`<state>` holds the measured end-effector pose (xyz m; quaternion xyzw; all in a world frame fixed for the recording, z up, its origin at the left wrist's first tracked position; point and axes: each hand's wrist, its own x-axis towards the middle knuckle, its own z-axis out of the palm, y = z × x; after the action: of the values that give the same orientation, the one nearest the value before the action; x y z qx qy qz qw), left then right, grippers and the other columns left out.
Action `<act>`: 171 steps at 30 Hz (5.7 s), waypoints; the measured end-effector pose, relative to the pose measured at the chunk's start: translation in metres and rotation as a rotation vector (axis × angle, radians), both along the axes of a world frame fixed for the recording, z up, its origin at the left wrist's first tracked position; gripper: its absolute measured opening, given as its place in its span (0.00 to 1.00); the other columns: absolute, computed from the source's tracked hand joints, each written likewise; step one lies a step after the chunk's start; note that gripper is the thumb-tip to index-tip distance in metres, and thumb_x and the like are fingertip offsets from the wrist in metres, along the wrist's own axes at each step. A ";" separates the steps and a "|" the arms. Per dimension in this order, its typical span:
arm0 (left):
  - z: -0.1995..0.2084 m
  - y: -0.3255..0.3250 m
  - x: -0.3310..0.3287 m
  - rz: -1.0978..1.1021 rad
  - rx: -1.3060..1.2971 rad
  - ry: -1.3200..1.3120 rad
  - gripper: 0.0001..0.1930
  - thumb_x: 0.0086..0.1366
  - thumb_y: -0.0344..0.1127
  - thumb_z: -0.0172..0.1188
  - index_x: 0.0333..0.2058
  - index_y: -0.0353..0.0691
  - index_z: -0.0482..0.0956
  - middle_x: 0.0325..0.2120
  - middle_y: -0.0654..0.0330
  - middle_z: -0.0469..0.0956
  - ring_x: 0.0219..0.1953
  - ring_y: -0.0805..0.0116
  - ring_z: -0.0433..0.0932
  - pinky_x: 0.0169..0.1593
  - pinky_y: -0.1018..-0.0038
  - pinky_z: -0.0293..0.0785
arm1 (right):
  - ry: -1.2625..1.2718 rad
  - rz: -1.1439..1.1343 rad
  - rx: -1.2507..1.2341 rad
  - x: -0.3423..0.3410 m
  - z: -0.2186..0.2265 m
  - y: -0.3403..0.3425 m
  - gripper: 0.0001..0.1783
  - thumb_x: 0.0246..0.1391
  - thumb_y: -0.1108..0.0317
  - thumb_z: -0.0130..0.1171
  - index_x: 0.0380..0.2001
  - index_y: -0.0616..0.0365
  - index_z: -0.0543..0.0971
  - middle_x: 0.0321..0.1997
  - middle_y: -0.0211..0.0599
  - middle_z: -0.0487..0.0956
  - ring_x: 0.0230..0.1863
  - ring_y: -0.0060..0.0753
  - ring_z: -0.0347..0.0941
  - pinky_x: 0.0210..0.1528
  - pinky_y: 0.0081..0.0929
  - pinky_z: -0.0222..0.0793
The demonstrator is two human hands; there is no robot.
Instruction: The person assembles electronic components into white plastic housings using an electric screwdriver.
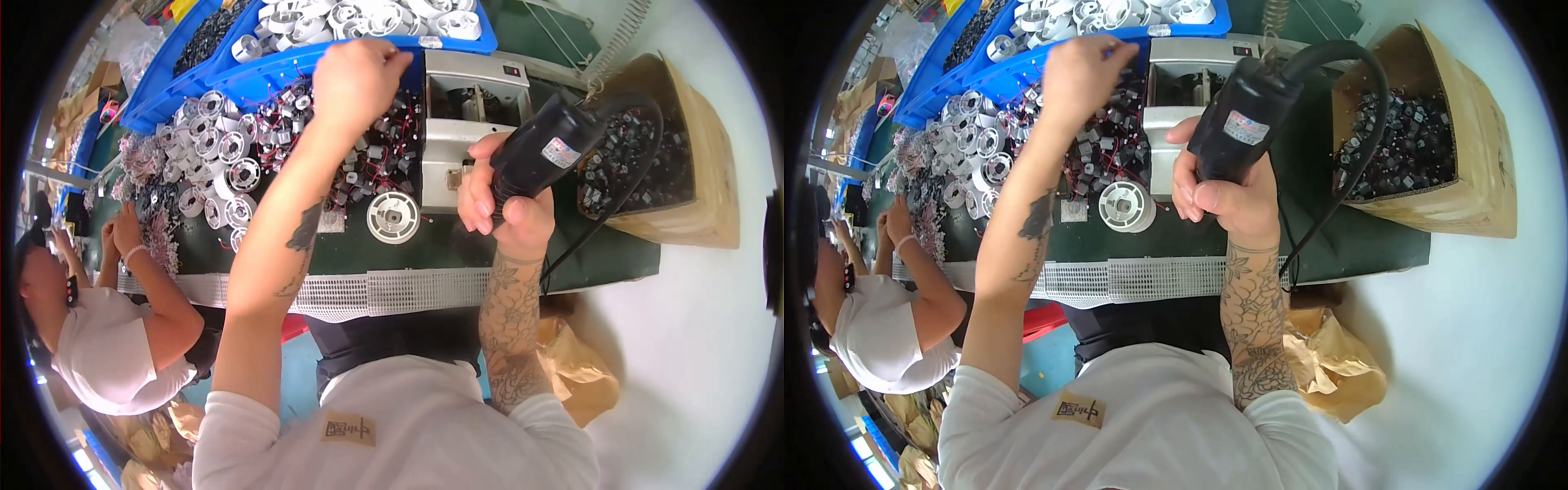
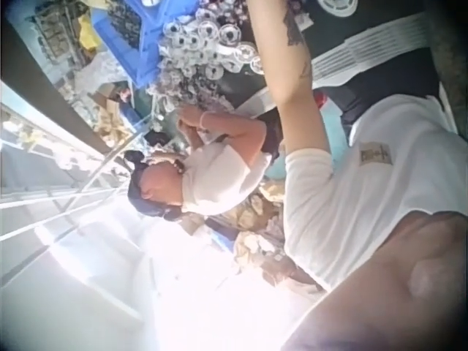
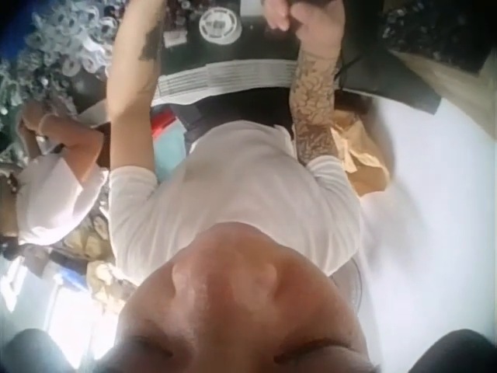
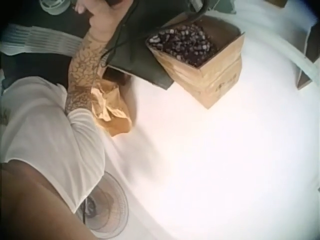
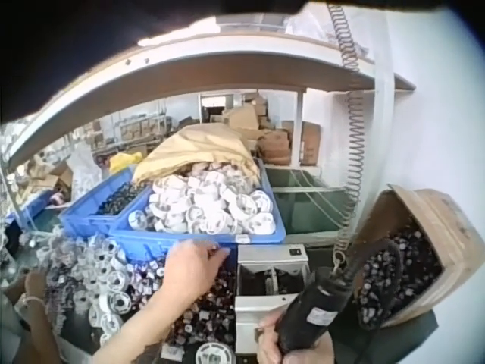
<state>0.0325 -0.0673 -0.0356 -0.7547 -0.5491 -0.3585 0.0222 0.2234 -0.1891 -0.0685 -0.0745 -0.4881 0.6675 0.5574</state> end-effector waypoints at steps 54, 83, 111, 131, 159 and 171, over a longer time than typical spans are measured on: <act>-0.061 -0.145 -0.034 -0.389 -0.922 -1.056 0.13 0.61 0.24 0.58 0.45 0.31 0.74 0.35 0.61 0.78 0.37 0.79 0.76 0.40 0.80 0.73 | -0.098 -0.204 0.358 -0.045 0.047 -0.004 0.37 0.57 0.52 0.55 0.60 0.65 0.57 0.28 0.32 0.69 0.20 0.25 0.65 0.24 0.26 0.64; -0.073 -0.168 -0.033 -0.147 -0.156 -0.792 0.08 0.50 0.26 0.68 0.31 0.42 0.84 0.34 0.60 0.78 0.39 0.65 0.75 0.41 0.72 0.71 | 0.087 -0.216 0.283 -0.043 0.047 -0.006 0.37 0.52 0.55 0.62 0.56 0.64 0.59 0.26 0.30 0.70 0.21 0.27 0.66 0.22 0.27 0.64; 0.018 0.085 -0.184 -0.130 -0.001 -0.019 0.16 0.56 0.36 0.49 0.39 0.39 0.81 0.43 0.47 0.78 0.51 0.47 0.72 0.52 0.55 0.70 | -0.108 -0.247 0.063 -0.040 0.015 -0.001 0.31 0.51 0.59 0.59 0.52 0.67 0.62 0.23 0.33 0.68 0.17 0.24 0.63 0.20 0.27 0.62; -0.056 -0.182 -0.041 -0.471 0.027 -0.017 0.21 0.40 0.23 0.63 0.39 0.39 0.80 0.40 0.59 0.73 0.46 0.57 0.71 0.47 0.62 0.71 | 0.051 -0.316 0.058 -0.015 0.023 0.000 0.32 0.47 0.65 0.64 0.52 0.68 0.64 0.22 0.36 0.71 0.17 0.28 0.66 0.23 0.29 0.65; -0.038 -0.096 -0.058 -0.145 -0.298 -0.931 0.09 0.64 0.29 0.59 0.41 0.32 0.80 0.36 0.59 0.81 0.30 0.75 0.78 0.35 0.81 0.74 | 0.038 -0.348 0.048 -0.018 0.017 0.006 0.27 0.46 0.72 0.60 0.50 0.71 0.66 0.21 0.40 0.72 0.17 0.29 0.67 0.21 0.30 0.66; -0.013 -0.121 -0.040 -0.186 -0.317 -0.787 0.08 0.57 0.32 0.66 0.35 0.38 0.83 0.29 0.59 0.82 0.33 0.74 0.79 0.39 0.80 0.73 | 0.033 -0.361 0.056 -0.013 0.015 0.007 0.27 0.46 0.72 0.60 0.50 0.70 0.66 0.21 0.40 0.72 0.17 0.29 0.67 0.22 0.31 0.67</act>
<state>-0.0079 -0.1883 -0.0487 -0.6008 -0.4933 -0.5308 -0.3375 0.2107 -0.1817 -0.0532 -0.1344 -0.4762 0.5438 0.6779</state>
